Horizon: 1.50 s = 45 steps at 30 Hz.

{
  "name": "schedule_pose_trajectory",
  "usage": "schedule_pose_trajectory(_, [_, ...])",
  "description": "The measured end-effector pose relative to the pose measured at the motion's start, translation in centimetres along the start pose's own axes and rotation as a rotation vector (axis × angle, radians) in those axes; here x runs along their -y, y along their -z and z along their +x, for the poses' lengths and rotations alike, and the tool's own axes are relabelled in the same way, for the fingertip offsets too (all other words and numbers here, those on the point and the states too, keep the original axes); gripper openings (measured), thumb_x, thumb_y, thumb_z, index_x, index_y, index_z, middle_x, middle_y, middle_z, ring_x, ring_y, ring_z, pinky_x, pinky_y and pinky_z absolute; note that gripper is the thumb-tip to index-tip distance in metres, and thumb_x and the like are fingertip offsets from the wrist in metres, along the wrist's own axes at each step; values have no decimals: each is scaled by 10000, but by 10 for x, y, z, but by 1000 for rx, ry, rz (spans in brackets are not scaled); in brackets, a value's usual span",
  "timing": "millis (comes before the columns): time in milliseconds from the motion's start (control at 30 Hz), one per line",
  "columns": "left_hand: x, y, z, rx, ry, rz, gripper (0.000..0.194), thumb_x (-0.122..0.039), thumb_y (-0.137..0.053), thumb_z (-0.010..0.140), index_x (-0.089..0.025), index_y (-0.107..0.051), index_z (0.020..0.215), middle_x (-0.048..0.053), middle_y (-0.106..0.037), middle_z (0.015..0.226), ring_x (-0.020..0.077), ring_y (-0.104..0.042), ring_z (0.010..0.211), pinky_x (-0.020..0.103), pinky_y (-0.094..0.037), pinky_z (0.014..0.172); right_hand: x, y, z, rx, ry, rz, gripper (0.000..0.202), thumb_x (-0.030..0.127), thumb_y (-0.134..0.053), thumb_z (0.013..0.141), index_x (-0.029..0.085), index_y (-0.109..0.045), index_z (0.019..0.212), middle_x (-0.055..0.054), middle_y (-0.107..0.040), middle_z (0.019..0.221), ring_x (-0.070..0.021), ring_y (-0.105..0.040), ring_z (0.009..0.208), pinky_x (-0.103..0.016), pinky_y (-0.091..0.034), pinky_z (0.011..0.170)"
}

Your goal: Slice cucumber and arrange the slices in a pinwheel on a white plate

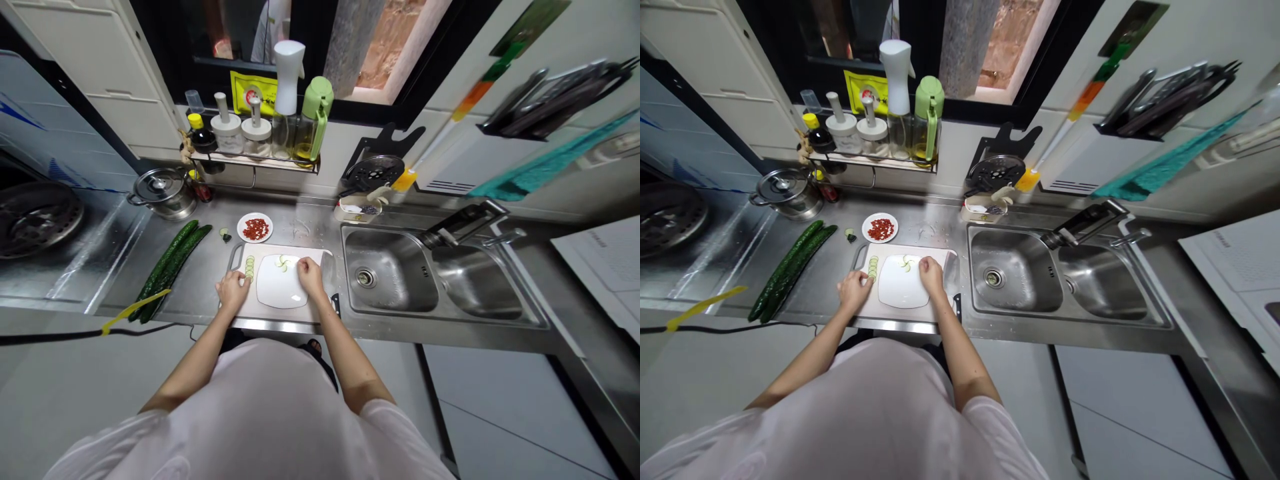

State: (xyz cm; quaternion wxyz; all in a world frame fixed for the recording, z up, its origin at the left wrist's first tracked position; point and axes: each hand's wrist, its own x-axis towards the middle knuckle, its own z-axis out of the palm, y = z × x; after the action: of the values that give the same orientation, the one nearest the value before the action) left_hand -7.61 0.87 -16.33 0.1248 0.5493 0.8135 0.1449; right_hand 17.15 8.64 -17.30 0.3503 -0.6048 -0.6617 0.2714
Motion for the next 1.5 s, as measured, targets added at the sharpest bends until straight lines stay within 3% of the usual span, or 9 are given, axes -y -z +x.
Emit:
schedule_pose_trajectory(667, [-1,2,-5,-20,17,-93,187,-379,-502,815,-222,-597,851,55,-639,935,246,-563,958,385,-345,860,19,11,-43,-9,-57,75,229,327,-446,806,182,-623,814,-10,-597,686,-151,-521,645,-238,-387,622])
schedule_pose_trajectory(1067, [-7,7,-4,41,86,-600,267,-447,-595,707,-190,-582,778,2,-612,705,131,-554,661,238,-423,650,33,24,-62,2,-64,94,221,316,-443,824,185,-621,819,2,-571,647,-148,-518,623,-239,-395,610])
schedule_pose_trajectory(1233, [-27,18,-4,92,-1,-832,283,-421,-634,672,-169,-608,798,27,-634,759,117,-544,657,242,-440,669,53,29,-61,15,-40,140,220,339,-487,827,180,-631,879,-5,-592,684,-152,-536,646,-253,-429,648])
schedule_pose_trajectory(1500, [-77,54,-14,233,-280,-910,239,-385,-634,710,-174,-652,822,43,-655,804,148,-559,717,275,-452,717,94,34,-57,136,210,142,223,322,-481,880,203,-620,1006,-47,-640,919,-158,-560,772,-291,-444,782])
